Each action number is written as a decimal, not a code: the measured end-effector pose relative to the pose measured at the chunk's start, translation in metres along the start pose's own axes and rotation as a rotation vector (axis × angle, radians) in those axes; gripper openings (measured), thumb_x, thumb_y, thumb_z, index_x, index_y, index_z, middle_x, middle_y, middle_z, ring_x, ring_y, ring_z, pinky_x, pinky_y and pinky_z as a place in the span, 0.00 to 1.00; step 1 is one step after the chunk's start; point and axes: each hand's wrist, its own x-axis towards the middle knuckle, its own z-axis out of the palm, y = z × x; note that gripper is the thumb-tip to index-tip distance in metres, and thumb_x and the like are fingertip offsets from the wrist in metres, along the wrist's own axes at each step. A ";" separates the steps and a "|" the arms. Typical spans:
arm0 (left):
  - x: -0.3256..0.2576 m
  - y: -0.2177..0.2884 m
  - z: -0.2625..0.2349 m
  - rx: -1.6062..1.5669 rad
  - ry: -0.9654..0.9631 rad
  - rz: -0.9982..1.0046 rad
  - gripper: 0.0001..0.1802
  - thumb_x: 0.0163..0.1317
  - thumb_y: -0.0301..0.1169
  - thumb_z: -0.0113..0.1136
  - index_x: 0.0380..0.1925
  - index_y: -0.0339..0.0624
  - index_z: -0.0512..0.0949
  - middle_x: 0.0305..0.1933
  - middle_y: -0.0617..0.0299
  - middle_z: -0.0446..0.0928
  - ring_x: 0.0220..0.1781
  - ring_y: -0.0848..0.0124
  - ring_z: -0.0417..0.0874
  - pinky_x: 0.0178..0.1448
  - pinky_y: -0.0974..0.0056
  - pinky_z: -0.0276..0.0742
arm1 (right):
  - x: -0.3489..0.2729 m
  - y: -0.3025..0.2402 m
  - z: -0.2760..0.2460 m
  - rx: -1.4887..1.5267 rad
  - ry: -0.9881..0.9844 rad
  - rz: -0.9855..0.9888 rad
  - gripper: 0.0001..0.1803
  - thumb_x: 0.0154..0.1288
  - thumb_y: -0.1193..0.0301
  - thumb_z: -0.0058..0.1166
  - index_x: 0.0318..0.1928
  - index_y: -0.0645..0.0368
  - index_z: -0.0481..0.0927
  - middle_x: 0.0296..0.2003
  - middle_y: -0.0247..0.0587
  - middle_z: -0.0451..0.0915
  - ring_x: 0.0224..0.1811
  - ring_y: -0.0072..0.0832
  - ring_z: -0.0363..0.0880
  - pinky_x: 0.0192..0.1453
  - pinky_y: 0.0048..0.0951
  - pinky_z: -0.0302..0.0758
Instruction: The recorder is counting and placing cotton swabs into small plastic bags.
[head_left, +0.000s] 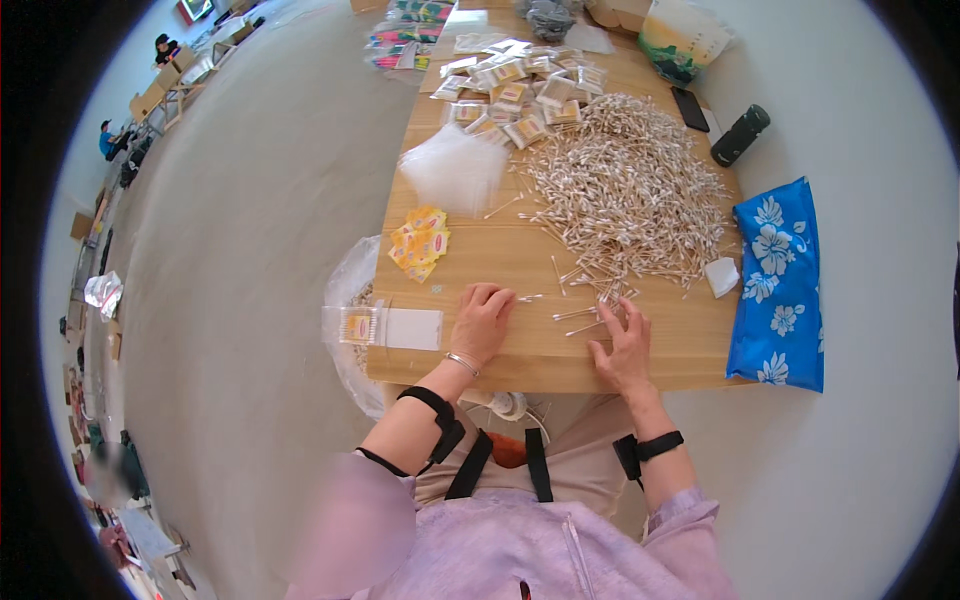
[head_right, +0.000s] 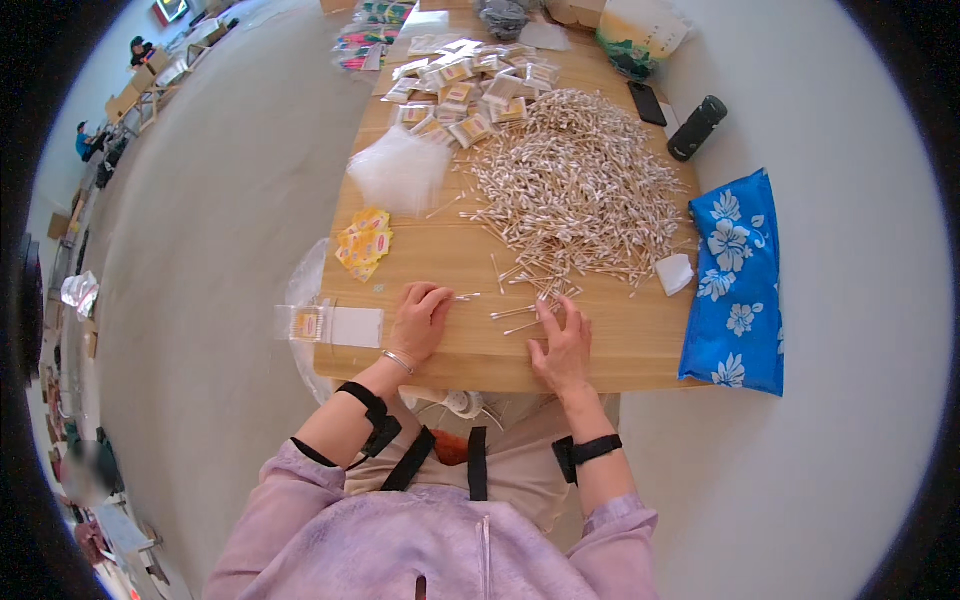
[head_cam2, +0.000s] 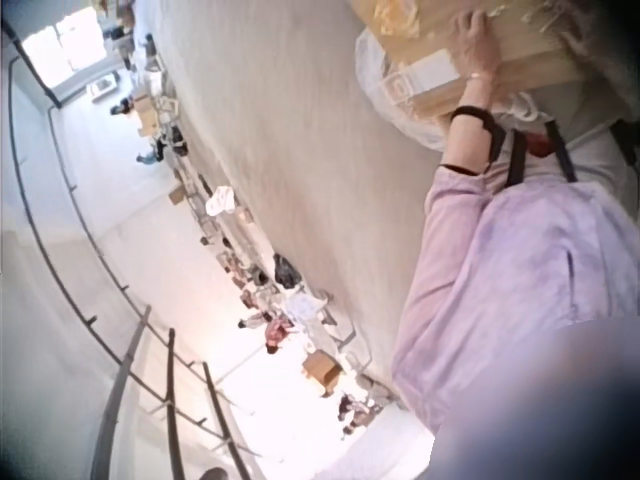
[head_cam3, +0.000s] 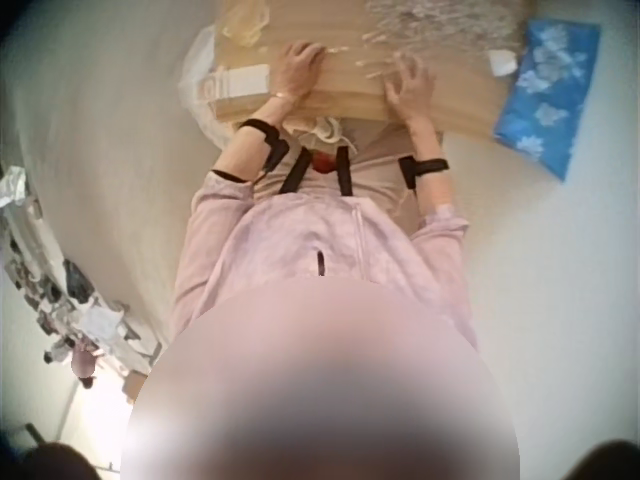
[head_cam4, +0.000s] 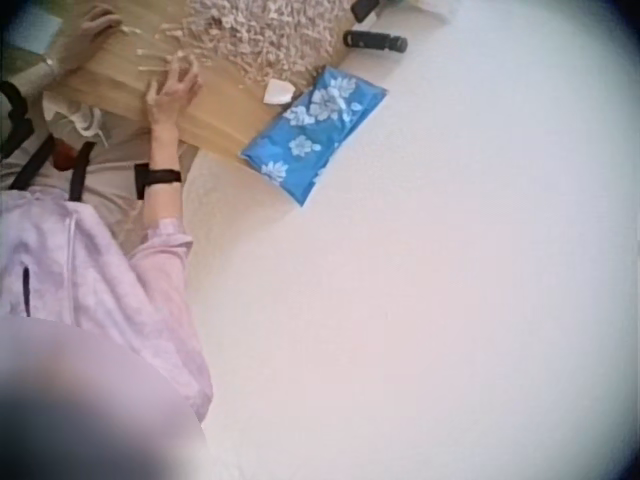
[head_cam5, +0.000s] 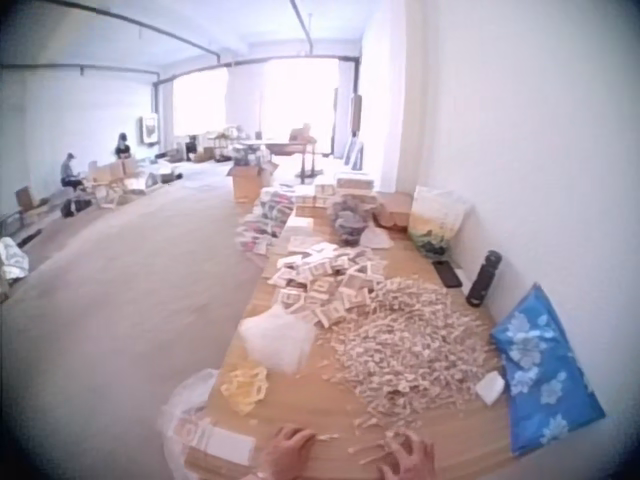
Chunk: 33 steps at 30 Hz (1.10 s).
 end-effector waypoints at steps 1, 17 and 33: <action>0.001 0.000 -0.003 0.008 -0.029 0.026 0.05 0.55 0.29 0.61 0.32 0.44 0.79 0.38 0.60 0.75 0.46 0.59 0.73 0.52 0.57 0.71 | 0.002 0.003 -0.001 -0.008 0.001 0.003 0.21 0.50 0.68 0.64 0.49 0.48 0.80 0.53 0.41 0.70 0.55 0.41 0.65 0.59 0.43 0.64; 0.001 -0.001 -0.011 -0.050 -0.131 0.170 0.04 0.51 0.29 0.65 0.29 0.47 0.81 0.34 0.64 0.76 0.42 0.63 0.75 0.52 0.59 0.69 | 0.063 -0.044 0.076 0.111 0.102 -0.026 0.06 0.53 0.72 0.60 0.33 0.51 0.83 0.37 0.34 0.77 0.44 0.38 0.71 0.49 0.38 0.70; 0.003 -0.001 -0.005 -0.085 -0.105 0.165 0.05 0.51 0.28 0.65 0.29 0.47 0.82 0.34 0.64 0.76 0.42 0.64 0.75 0.51 0.61 0.69 | 0.089 -0.009 0.076 -0.332 0.135 0.008 0.13 0.56 0.68 0.55 0.43 0.48 0.82 0.48 0.36 0.74 0.55 0.36 0.65 0.57 0.45 0.66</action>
